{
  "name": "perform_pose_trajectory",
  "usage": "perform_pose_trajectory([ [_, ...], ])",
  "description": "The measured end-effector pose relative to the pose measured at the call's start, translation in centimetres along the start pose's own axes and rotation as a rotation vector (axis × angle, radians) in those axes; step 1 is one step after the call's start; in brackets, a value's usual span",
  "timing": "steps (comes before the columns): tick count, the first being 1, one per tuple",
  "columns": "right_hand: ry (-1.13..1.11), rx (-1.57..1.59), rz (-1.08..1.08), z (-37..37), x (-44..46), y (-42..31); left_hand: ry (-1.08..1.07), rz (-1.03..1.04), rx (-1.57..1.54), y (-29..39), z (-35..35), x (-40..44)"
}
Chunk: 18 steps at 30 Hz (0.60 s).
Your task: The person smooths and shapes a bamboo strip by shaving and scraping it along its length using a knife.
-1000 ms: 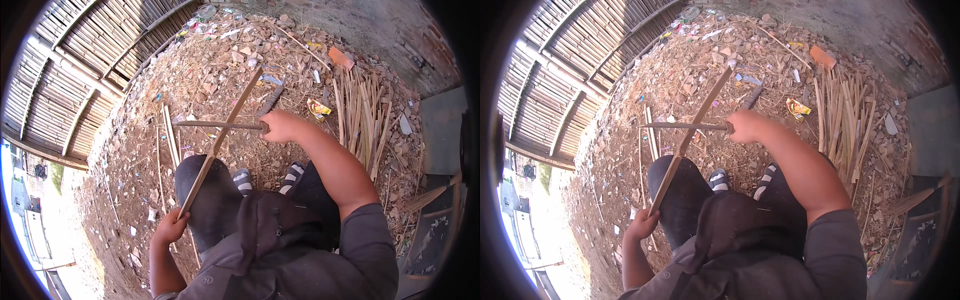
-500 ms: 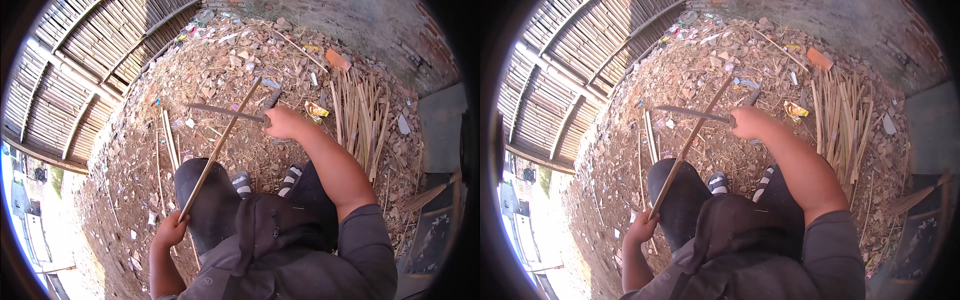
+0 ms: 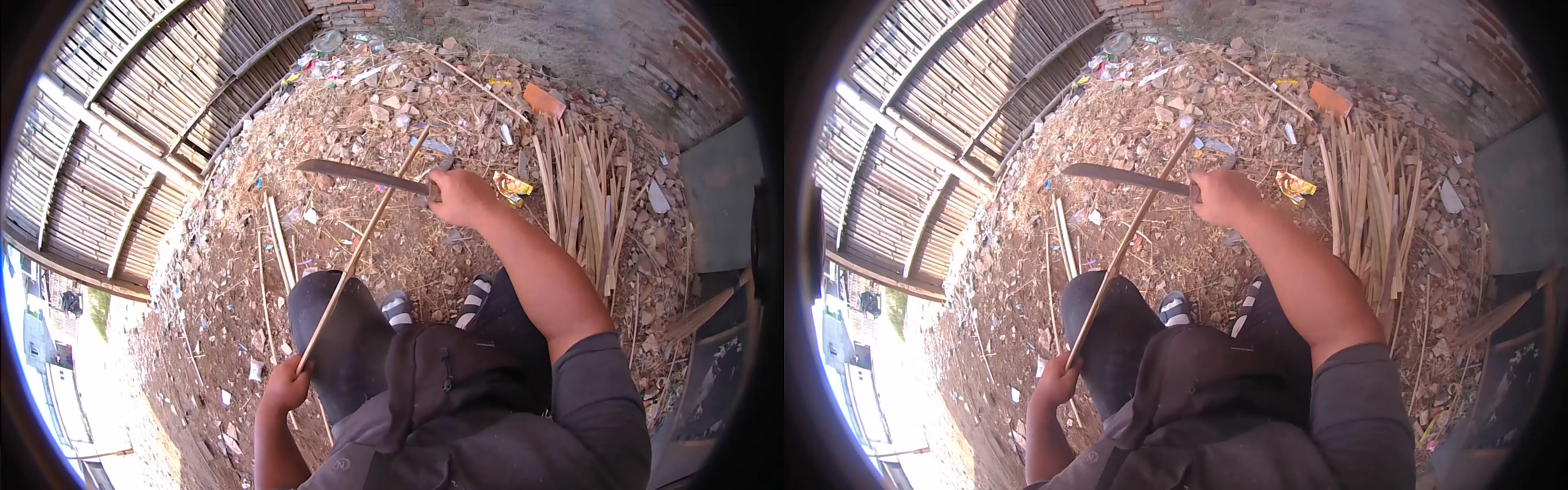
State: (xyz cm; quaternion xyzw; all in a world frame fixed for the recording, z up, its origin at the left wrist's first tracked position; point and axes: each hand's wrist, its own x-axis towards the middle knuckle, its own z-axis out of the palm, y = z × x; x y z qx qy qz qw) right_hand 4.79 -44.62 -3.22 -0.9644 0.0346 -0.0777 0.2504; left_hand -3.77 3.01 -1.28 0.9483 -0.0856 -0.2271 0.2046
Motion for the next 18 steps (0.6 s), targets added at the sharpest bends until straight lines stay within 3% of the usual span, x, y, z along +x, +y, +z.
perform_pose_trajectory([
  [1, -0.089, -0.097, -0.027, -0.7, -0.4, -1.5, 0.003, 0.006, 0.003, -0.2, 0.2, 0.0],
  [4, -0.035, -0.131, -0.224, -1.3, -1.0, -2.2, 0.024, 0.029, 0.031, 0.3, 0.0, 0.0],
  [8, 0.068, 0.085, 0.059, 0.4, 1.0, 3.5, 0.024, 0.009, 0.009, 0.1, -0.3, -0.4],
  [10, 0.196, 0.033, 0.3, -1.3, 1.1, 4.2, -0.005, -0.022, 0.031, 0.1, -0.7, -0.5],
  [14, 0.375, 0.135, 0.402, -3.2, 0.5, 5.0, 0.069, 0.032, 0.148, 0.7, -2.1, -0.8],
  [18, 0.218, 0.136, 0.298, -5.8, -0.7, 2.9, 0.137, 0.072, 0.298, 2.5, -4.6, -0.4],
])
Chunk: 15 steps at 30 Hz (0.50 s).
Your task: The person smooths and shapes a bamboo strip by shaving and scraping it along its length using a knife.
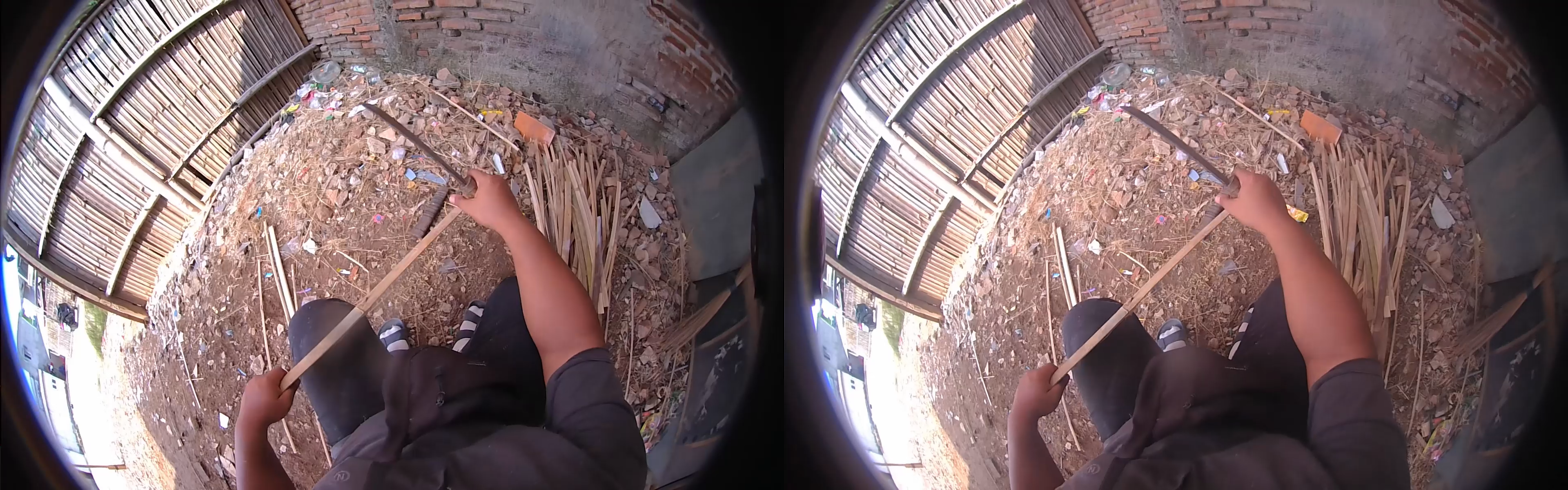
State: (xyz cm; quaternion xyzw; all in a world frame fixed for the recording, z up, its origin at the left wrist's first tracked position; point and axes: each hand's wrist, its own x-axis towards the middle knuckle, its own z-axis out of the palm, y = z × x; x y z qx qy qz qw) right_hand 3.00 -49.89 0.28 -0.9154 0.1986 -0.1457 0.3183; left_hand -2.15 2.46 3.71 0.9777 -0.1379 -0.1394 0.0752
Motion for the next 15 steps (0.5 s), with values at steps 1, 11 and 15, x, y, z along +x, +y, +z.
perform_pose_trajectory([
  [1, -0.064, 0.022, -0.009, -0.5, -0.7, -0.9, -0.009, 0.007, 0.059, 0.4, -1.1, 0.4],
  [11, -0.524, -0.032, -0.455, 4.5, -1.8, -1.7, 0.186, 0.248, 0.485, 2.7, -10.4, 4.2],
  [15, -0.598, 0.108, -0.437, 4.9, -2.2, -2.2, 0.222, 0.235, 0.548, 4.2, -13.1, 5.7],
])
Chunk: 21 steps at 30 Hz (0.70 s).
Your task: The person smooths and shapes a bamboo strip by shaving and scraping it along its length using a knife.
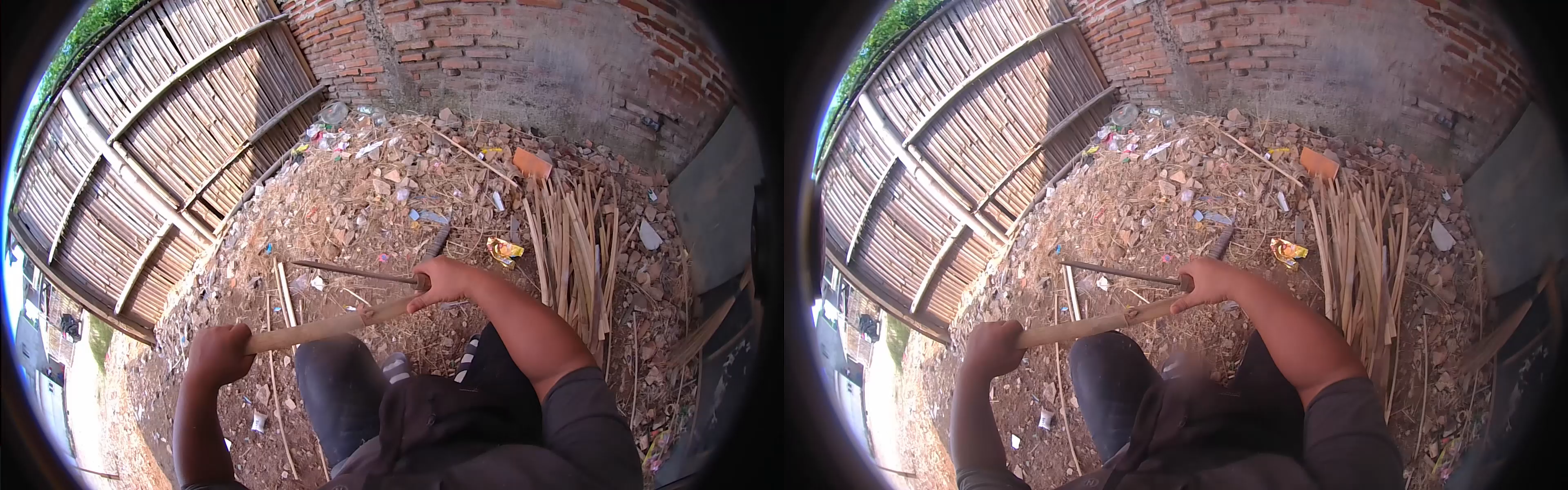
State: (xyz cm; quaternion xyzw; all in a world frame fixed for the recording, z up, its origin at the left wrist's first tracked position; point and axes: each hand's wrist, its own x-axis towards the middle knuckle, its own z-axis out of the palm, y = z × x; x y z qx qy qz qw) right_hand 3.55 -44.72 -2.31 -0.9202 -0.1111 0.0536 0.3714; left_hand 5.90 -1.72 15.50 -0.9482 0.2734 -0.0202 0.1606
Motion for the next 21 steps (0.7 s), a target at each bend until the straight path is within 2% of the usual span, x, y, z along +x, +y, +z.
perform_pose_trajectory([
  [2, -0.017, 0.077, 0.007, -0.4, -0.1, -0.3, 0.002, -0.025, -0.006, -0.7, -1.2, 1.2],
  [5, -0.002, 0.216, 0.011, -0.6, -0.3, -0.1, 0.135, 0.033, 0.036, -2.2, -1.9, 2.9],
  [11, 0.057, 0.175, -0.041, -0.9, -0.7, -0.8, 0.193, 0.056, 0.09, -2.0, -6.3, 5.0],
  [14, 0.125, 0.107, -0.07, -1.0, -0.7, -1.1, 0.304, 0.112, 0.077, -2.3, -7.5, 6.2],
  [15, 0.151, 0.112, -0.055, -1.1, -0.7, -1.1, 0.297, 0.033, 0.066, -2.1, -8.1, 6.5],
  [17, 0.201, 0.124, -0.024, -1.3, -0.6, -0.9, 0.413, 0.125, 0.032, -1.9, -9.5, 6.5],
  [20, 0.286, 0.169, -0.055, -2.0, -1.0, -1.0, 0.772, 0.007, 0.186, 0.6, -8.4, 5.3],
  [21, 0.306, 0.171, -0.027, -2.3, -1.1, -1.1, 0.8, -0.023, 0.146, 0.7, -6.8, 5.2],
])
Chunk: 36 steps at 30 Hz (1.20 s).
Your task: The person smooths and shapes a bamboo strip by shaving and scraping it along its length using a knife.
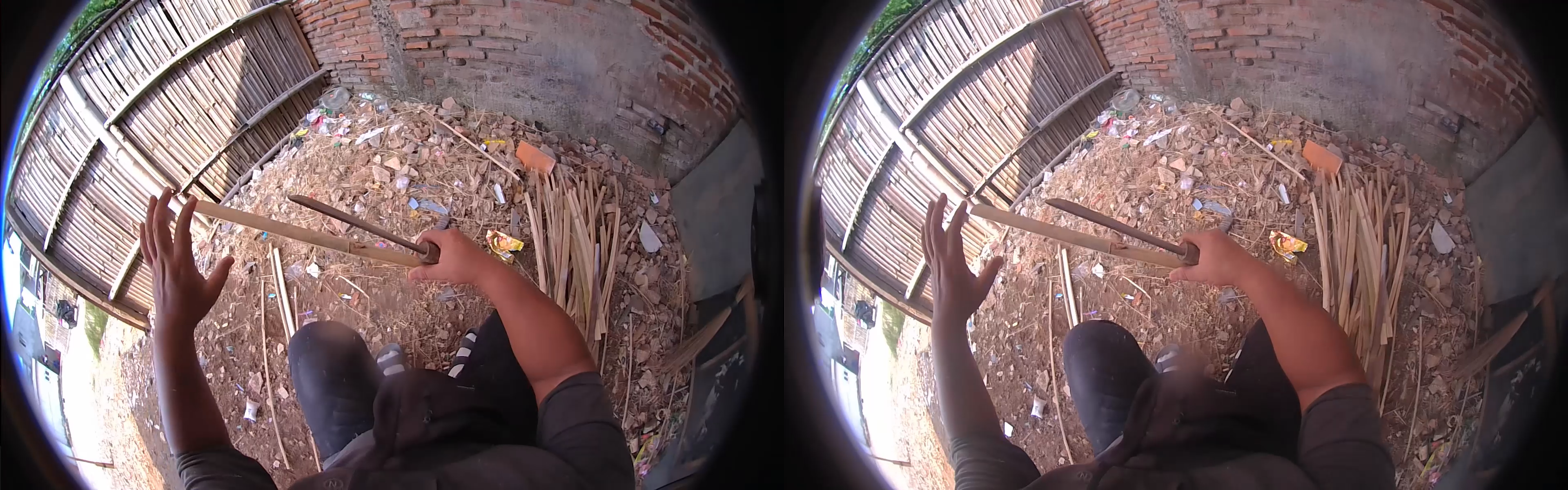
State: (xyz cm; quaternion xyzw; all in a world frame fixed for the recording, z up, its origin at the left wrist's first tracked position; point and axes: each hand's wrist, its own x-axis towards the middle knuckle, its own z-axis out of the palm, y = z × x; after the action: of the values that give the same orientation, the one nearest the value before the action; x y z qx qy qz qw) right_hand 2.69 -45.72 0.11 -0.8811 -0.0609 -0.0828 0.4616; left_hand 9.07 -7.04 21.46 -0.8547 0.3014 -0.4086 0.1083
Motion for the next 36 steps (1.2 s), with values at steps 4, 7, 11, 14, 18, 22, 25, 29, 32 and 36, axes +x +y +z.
perform_pose_trajectory([
  [4, 0.089, 0.04, 0.081, -0.6, -0.2, -0.5, 0.421, -0.082, -0.567, 6.9, 7.7, -6.5],
  [7, 0.186, 0.119, 0.075, 0.5, 0.5, 1.5, -0.078, -0.349, -1.029, 16.4, 10.2, -9.3],
  [11, 0.279, 0.319, 0.014, 1.4, 0.5, 1.6, -0.548, -0.223, -1.348, 22.8, 12.7, -8.6],
  [14, 0.349, 0.444, 0.012, 2.3, 0.8, 2.1, -0.607, -0.177, -1.474, 25.9, 13.2, -6.9],
  [18, 0.406, 0.483, 0.024, 1.7, 0.3, -0.6, -0.686, -0.211, -1.62, 28.5, 12.4, -4.9],
  [22, 0.46, 0.507, -0.081, 1.8, 0.5, 0.2, -0.694, -0.358, -1.746, 29.7, 12.5, -4.3],
  [25, 0.453, 0.54, -0.02, 1.6, 0.0, -0.1, -0.742, -0.395, -1.745, 30.1, 13.6, -4.4],
  [29, 0.522, 0.508, -0.077, 1.4, -0.2, -0.9, -0.503, -0.301, -1.476, 31.0, 12.8, -3.5],
  [32, 0.547, 0.592, -0.126, 1.6, -0.3, -0.8, -0.483, -0.315, -1.568, 31.7, 13.6, -3.6],
  [36, 0.522, 0.71, -0.177, 0.8, -0.4, -0.7, -0.36, -0.375, -1.697, 32.1, 15.6, -4.4],
])
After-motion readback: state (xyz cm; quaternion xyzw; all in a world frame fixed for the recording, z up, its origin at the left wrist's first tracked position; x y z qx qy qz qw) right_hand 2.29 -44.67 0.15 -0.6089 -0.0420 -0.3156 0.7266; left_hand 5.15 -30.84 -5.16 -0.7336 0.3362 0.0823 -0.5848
